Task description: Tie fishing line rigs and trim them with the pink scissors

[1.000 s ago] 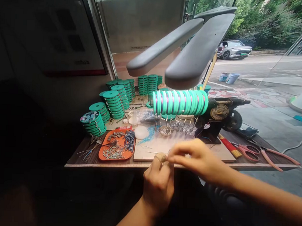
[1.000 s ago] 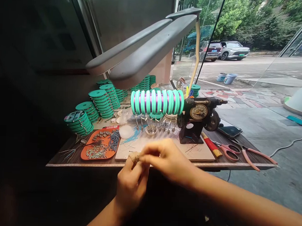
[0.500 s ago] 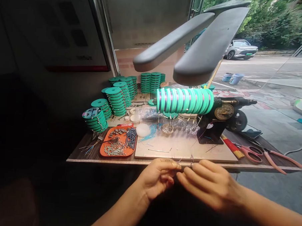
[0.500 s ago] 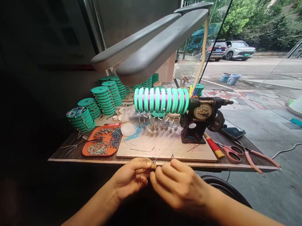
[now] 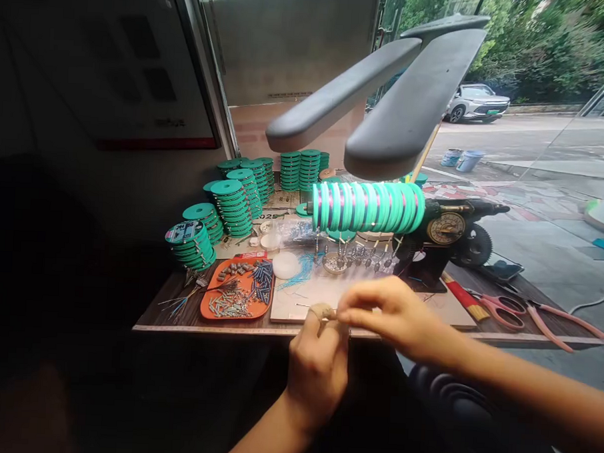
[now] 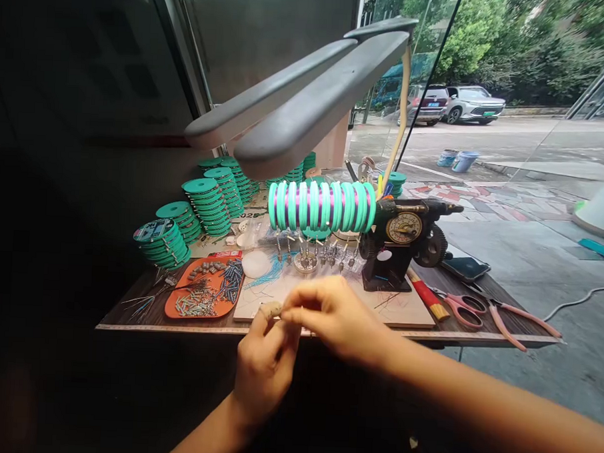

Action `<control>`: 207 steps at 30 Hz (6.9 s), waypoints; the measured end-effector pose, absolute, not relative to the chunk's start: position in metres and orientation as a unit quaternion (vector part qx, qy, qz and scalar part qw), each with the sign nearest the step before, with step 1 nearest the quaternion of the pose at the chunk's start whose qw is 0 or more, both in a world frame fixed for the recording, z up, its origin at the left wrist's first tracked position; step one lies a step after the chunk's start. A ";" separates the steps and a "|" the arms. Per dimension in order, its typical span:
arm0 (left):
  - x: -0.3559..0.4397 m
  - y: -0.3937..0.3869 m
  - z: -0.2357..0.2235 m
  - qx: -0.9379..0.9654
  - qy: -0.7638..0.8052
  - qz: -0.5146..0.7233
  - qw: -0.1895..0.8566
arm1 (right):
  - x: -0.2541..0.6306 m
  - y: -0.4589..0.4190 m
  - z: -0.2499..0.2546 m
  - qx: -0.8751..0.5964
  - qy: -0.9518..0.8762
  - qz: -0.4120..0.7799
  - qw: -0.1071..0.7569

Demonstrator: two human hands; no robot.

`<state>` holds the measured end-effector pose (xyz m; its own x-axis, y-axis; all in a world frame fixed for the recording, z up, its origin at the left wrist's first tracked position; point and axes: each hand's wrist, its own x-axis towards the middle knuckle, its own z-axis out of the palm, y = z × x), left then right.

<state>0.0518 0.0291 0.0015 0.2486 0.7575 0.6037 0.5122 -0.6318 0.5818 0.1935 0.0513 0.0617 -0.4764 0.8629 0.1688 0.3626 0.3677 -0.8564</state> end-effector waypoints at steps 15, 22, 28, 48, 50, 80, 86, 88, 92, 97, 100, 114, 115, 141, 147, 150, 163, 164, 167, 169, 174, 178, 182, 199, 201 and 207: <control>0.052 0.045 0.020 0.330 0.396 0.309 0.799 | 0.212 0.031 0.046 -0.311 -0.891 -0.047 0.326; 0.055 0.045 0.016 0.330 0.375 0.306 0.810 | 0.208 0.019 0.020 -0.200 -0.922 -0.204 0.261; 0.054 0.036 0.015 0.514 0.426 0.409 0.622 | 0.200 0.018 0.025 -0.258 -0.915 0.081 0.299; 0.053 0.038 0.014 0.376 0.419 0.366 0.741 | 0.198 0.050 0.065 -0.474 -0.798 0.258 0.268; 0.054 0.042 0.014 0.282 0.395 0.312 0.817 | 0.212 0.028 0.047 -0.363 -0.874 0.023 0.321; 0.066 0.025 -0.001 0.634 0.416 0.406 0.510 | 0.221 -0.017 0.020 -0.496 -0.654 0.450 0.352; 0.069 0.025 -0.003 0.618 0.411 0.409 0.532 | 0.222 0.009 0.002 -0.479 -0.492 0.585 0.431; 0.069 0.026 -0.003 0.607 0.413 0.413 0.538 | 0.217 0.011 0.001 -0.485 -0.475 0.588 0.440; 0.070 0.026 -0.004 0.548 0.413 0.420 0.594 | 0.214 0.003 0.001 -0.500 -0.488 0.554 0.453; 0.072 0.023 -0.005 0.439 0.410 0.398 0.694 | 0.218 -0.013 -0.012 -0.500 -0.649 0.242 0.520; 0.072 0.022 -0.005 0.417 0.396 0.397 0.715 | 0.213 -0.015 -0.016 -0.419 -0.719 0.080 0.549; 0.067 0.023 -0.003 0.479 0.352 0.396 0.700 | 0.218 -0.011 0.017 -0.483 -0.725 0.003 0.491; 0.067 0.023 -0.004 0.493 0.358 0.396 0.688 | 0.220 -0.010 0.020 -0.468 -0.746 -0.032 0.473; 0.070 0.023 0.005 0.570 0.374 0.427 0.594 | 0.214 -0.011 0.015 -0.417 -0.804 -0.145 0.398; 0.069 0.023 0.003 0.581 0.386 0.431 0.573 | 0.217 -0.011 0.013 -0.522 -0.701 0.165 0.457; 0.069 0.023 0.002 0.581 0.386 0.434 0.570 | 0.215 -0.012 0.010 -0.564 -0.627 0.290 0.453; 0.066 0.026 -0.003 0.520 0.375 0.378 0.668 | 0.219 -0.001 0.018 -0.530 -0.584 0.431 0.439; 0.066 0.026 -0.004 0.514 0.376 0.376 0.673 | 0.219 0.000 0.019 -0.527 -0.583 0.437 0.437; 0.067 0.026 -0.004 0.501 0.378 0.370 0.685 | 0.220 0.000 0.020 -0.525 -0.590 0.436 0.432; 0.068 0.026 -0.005 0.500 0.377 0.372 0.685 | 0.219 -0.001 0.020 -0.525 -0.596 0.430 0.430; 0.068 0.026 -0.006 0.497 0.374 0.373 0.688 | 0.219 -0.001 0.024 -0.528 -0.613 0.413 0.419; 0.067 0.026 -0.007 0.491 0.372 0.374 0.693 | 0.220 0.001 0.027 -0.525 -0.662 0.377 0.380; 0.067 0.026 -0.006 0.475 0.361 0.378 0.707 | 0.221 0.004 0.029 -0.517 -0.693 0.355 0.356; 0.074 0.024 -0.003 0.309 0.348 0.361 0.808 | 0.213 -0.017 -0.006 -0.532 -0.546 0.483 0.431; 0.075 0.024 -0.004 0.309 0.341 0.360 0.811 | 0.208 -0.018 -0.012 -0.534 -0.511 0.504 0.447; 0.073 0.024 -0.007 0.356 0.372 0.370 0.773 | 0.215 -0.011 -0.004 -0.562 -0.586 0.373 0.449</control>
<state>0.0731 0.0238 -0.0067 0.4499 0.8372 -0.3108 -0.3078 0.4721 0.8261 0.2147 -0.0113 -0.0039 0.0357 0.9936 0.1070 0.3228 0.0899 -0.9422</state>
